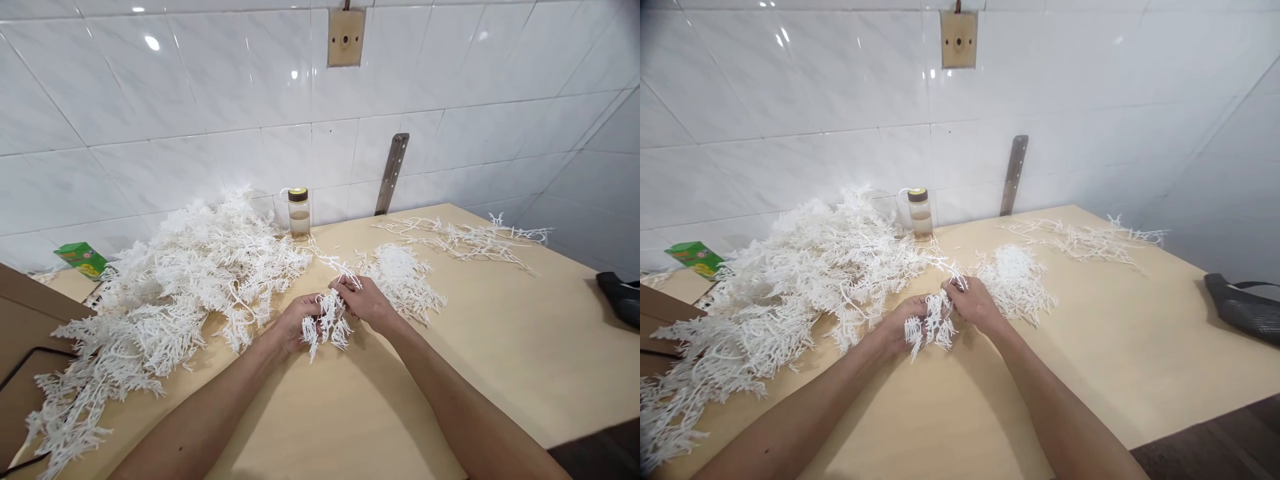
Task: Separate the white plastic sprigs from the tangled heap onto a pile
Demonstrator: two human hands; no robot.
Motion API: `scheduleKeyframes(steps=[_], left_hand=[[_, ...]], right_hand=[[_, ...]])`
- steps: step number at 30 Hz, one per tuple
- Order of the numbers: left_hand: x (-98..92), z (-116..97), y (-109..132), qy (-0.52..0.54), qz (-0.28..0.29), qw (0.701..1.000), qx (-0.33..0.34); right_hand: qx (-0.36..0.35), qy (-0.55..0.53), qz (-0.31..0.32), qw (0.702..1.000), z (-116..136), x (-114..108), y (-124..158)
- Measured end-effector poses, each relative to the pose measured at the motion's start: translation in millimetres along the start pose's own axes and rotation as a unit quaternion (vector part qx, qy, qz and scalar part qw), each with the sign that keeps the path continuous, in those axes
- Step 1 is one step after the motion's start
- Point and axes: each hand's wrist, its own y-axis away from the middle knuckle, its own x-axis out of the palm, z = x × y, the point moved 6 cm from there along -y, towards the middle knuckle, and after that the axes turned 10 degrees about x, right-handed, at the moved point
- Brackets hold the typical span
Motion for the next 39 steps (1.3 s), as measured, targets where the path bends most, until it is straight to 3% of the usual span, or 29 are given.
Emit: scheduleKeyframes(steps=[5,12,20,26,31,36,39], left_hand=[[4.5,-2,4,0.002,0.007,1.000,-0.009],[-2.2,-7,4,-0.014,-0.041,0.999,0.029],[4.4,-4,9,-0.008,-0.017,0.999,0.028],[1.7,-5,10,0.012,-0.091,0.993,0.071],[-6.6,-9,7,0.036,-0.121,0.987,0.098],[-9.3,-14,4,0.028,-0.121,0.985,0.122],[-11.9,-13,4,0.010,-0.141,0.983,0.120]], right_hand=[[0.007,-0.033,0.029,0.999,1,7,-1],[0.002,-0.063,0.076,0.995,10,12,6],[0.040,-0.086,0.129,0.987,1,27,0],[0.053,-0.113,0.110,0.986,0,23,4],[0.083,-0.163,0.124,0.975,1,18,11],[0.066,-0.172,0.172,0.968,5,21,13],[0.066,-0.187,0.165,0.966,2,21,11]])
